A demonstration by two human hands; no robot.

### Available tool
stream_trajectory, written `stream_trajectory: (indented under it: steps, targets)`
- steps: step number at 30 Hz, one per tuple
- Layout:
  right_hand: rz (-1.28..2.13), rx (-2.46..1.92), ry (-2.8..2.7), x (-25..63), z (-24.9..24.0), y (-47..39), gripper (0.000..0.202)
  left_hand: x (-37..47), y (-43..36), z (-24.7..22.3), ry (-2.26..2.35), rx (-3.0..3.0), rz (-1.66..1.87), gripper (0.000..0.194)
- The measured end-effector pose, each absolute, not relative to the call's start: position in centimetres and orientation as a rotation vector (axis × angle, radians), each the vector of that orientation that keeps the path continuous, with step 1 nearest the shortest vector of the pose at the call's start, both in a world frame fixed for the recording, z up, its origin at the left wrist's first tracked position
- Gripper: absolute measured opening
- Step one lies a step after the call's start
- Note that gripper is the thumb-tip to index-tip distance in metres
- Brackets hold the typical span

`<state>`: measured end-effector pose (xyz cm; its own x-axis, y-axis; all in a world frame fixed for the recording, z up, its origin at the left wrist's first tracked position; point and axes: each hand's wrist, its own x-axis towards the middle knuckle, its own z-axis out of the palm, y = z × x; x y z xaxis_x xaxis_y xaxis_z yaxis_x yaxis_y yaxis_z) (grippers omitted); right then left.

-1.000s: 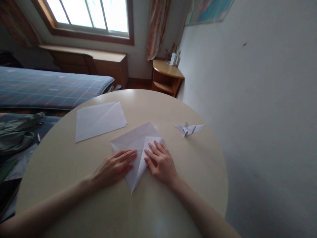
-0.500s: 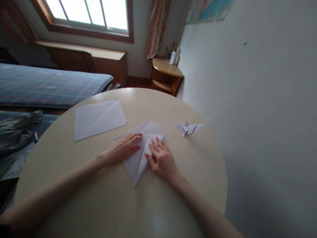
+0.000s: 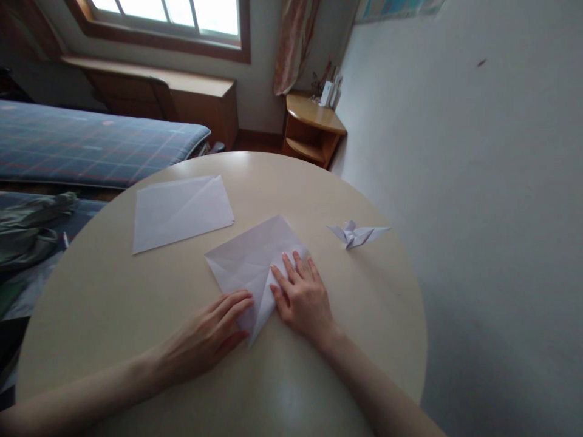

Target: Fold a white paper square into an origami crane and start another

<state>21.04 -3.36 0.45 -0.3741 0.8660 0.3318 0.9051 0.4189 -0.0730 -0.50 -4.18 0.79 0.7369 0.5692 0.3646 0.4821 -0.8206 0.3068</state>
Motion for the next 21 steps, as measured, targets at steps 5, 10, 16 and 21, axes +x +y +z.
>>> stream_trajectory:
  steps: [5,10,16,21]
  targets:
    - [-0.259,-1.603,-2.378,20.7,0.8,-4.1,0.038,-0.4,-3.8,0.2,0.909,2.875,0.588,0.063]
    - [-0.343,-1.610,-2.395,20.4,1.3,-5.0,0.037,-1.2,-2.1,0.1,0.933,2.924,0.620,0.052]
    - [-0.478,-1.492,-2.418,20.5,1.7,-5.7,0.031,-1.8,-1.4,-0.2,0.871,2.946,0.659,0.032]
    - [-0.438,-1.269,-2.448,21.0,1.4,-5.4,0.028,-1.8,-1.4,0.4,0.828,3.007,0.718,0.028]
